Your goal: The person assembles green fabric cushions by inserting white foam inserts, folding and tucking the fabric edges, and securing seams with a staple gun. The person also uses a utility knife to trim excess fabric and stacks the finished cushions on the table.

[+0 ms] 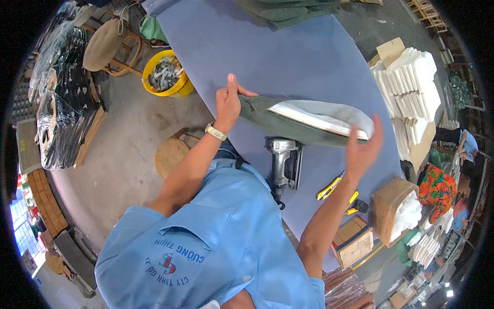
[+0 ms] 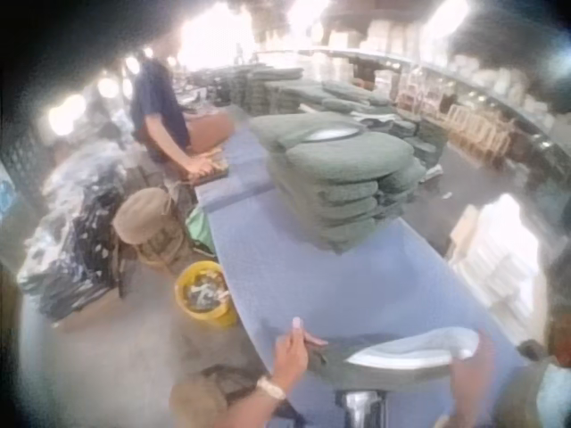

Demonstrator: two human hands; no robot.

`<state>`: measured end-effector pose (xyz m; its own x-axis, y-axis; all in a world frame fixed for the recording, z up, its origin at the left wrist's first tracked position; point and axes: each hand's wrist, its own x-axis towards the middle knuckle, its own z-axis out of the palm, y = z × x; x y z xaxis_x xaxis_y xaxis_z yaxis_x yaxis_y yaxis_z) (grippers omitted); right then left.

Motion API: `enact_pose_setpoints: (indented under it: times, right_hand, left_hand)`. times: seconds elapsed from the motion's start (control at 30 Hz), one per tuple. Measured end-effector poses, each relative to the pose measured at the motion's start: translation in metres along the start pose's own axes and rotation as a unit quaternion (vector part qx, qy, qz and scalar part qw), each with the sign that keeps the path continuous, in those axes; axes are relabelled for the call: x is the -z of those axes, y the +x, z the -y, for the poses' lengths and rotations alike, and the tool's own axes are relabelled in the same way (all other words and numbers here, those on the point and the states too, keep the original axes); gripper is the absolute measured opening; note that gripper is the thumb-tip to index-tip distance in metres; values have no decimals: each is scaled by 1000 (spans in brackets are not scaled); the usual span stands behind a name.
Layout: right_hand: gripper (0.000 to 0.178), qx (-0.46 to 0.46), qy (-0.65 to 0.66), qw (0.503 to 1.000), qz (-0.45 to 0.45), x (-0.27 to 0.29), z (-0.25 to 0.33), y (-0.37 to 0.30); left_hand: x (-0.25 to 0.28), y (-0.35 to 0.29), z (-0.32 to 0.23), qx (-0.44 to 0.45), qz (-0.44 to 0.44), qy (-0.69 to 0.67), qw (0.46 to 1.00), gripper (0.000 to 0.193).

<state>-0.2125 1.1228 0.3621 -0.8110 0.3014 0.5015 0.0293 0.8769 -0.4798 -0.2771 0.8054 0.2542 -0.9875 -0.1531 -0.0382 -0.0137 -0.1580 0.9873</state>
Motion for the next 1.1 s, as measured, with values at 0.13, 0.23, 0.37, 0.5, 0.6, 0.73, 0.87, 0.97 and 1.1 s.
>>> enact_pose_setpoints:
  times: [0.13, 0.23, 0.37, 0.5, 0.6, 0.73, 0.87, 0.97, 1.1]
  right_hand:
    - [58, 192, 109, 937, 270, -37, 105, 5]
    - [46, 208, 158, 879, 400, -80, 124, 9]
    - [28, 110, 178, 849, 485, -104, 121, -1]
    - [18, 63, 160, 858, 484, -111, 126, -9]
    - [22, 58, 130, 858, 494, -115, 131, -8]
    - [28, 27, 130, 853, 505, -118, 133, -8]
    - [29, 25, 135, 862, 488, -119, 128, -8]
    - [31, 79, 142, 894, 417, -135, 104, -20]
    - [29, 128, 146, 926, 323, -128, 114, -13]
  left_hand:
    - [6, 0, -8, 9, 25, -23, 999, 79]
    - [9, -6, -5, -16, 22, 0, 1000, 78]
    - [17, -16, -1, 0, 19, -26, 999, 77]
    - [22, -25, 5, -2, 19, -28, 999, 75]
    - [26, -29, 6, -8, 18, -28, 999, 74]
    - [27, -30, -2, 11, 19, -12, 1000, 73]
    - [27, -28, -3, -1, 29, 22, 999, 66]
    - [32, -26, -2, -79, 75, 139, 984, 48]
    - [53, -25, -3, -97, 176, 223, 954, 35]
